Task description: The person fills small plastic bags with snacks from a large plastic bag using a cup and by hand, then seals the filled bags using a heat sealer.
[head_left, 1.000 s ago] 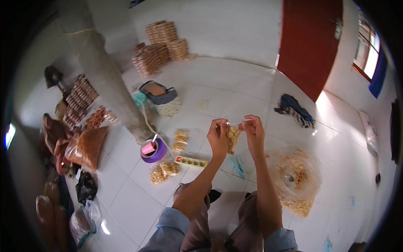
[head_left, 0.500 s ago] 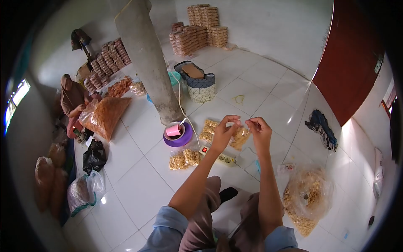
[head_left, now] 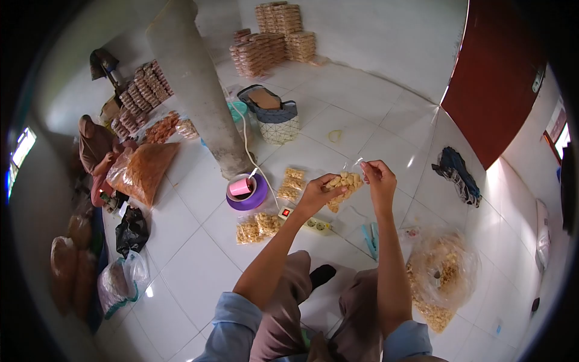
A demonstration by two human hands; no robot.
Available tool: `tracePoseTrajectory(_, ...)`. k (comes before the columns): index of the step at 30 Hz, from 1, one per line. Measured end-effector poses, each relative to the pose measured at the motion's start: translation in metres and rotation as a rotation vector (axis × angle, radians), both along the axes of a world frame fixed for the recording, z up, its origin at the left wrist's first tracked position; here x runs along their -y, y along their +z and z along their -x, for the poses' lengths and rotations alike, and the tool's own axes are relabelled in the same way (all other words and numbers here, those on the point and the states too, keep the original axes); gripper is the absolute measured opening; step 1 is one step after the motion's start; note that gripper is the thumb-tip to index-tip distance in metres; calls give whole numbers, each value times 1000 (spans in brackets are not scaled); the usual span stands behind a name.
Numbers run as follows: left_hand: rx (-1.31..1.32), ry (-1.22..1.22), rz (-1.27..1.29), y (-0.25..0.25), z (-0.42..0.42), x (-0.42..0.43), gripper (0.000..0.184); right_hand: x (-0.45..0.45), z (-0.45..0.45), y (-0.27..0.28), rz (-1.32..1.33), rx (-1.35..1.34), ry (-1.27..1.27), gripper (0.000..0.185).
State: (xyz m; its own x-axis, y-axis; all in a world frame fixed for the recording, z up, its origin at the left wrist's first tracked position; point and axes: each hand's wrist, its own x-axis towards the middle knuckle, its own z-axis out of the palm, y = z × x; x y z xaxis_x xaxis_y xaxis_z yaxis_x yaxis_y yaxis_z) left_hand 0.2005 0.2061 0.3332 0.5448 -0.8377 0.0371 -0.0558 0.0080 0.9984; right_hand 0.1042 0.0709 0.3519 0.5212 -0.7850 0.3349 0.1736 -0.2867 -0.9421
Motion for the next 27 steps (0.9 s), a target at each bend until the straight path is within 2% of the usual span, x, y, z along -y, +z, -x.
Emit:
tracePoseTrajectory(3, 35, -122, 81, -17, -9, 27, 42, 17, 8, -3, -2, -20, -3, 14)
tracePoseTrajectory(4, 28, -140, 79, -23, -10, 36, 42, 25, 10, -8, 74, -53, 7, 14)
tracePoseTrajectory(6, -89, -228, 77, -38, -11, 54, 40, 37, 13, -21, 170, -137, -14, 12)
tracePoseTrajectory(8, -121, -251, 34, -62, -9, 72, 39, 45, 16, -38, 125, -162, -50, 12)
tracePoseTrajectory(10, -175, -272, -17, -100, -6, 89, 37, 57, 19, -68, 70, -209, -84, 13)
tracePoseTrajectory(12, -323, -273, 49, -143, 0, 100, 33, 69, 21, -104, 237, -224, -118, 13)
tracePoseTrajectory(13, -362, -278, 29, -164, 2, 102, 33, 72, 23, -121, 215, -262, -121, 13)
tracePoseTrajectory(17, -449, -244, -13, -238, 13, 104, 31, 87, 34, -170, 156, -364, 23, 11)
tracePoseTrajectory(19, -471, -228, -54, -259, 17, 98, 31, 95, 40, -196, 156, -373, 75, 12)
tracePoseTrajectory(21, -503, -209, -179, -272, 21, 85, 32, 103, 54, -229, -2, -440, -121, 16)
tracePoseTrajectory(22, -517, -209, -198, -282, 23, 78, 32, 106, 65, -249, -65, -520, -141, 25)
tracePoseTrajectory(23, -493, -189, -190, -293, 26, 71, 32, 105, 77, -281, -76, -529, -140, 25)
tracePoseTrajectory(25, -473, -168, -182, -313, 31, 66, 33, 94, 103, -341, 179, -814, -206, 36)
tracePoseTrajectory(26, -478, -158, -183, -321, 34, 62, 34, 82, 107, -351, 255, -845, -231, 44)
tracePoseTrajectory(27, -480, -146, -187, -325, 36, 57, 34, 76, 106, -351, 246, -850, -226, 44)
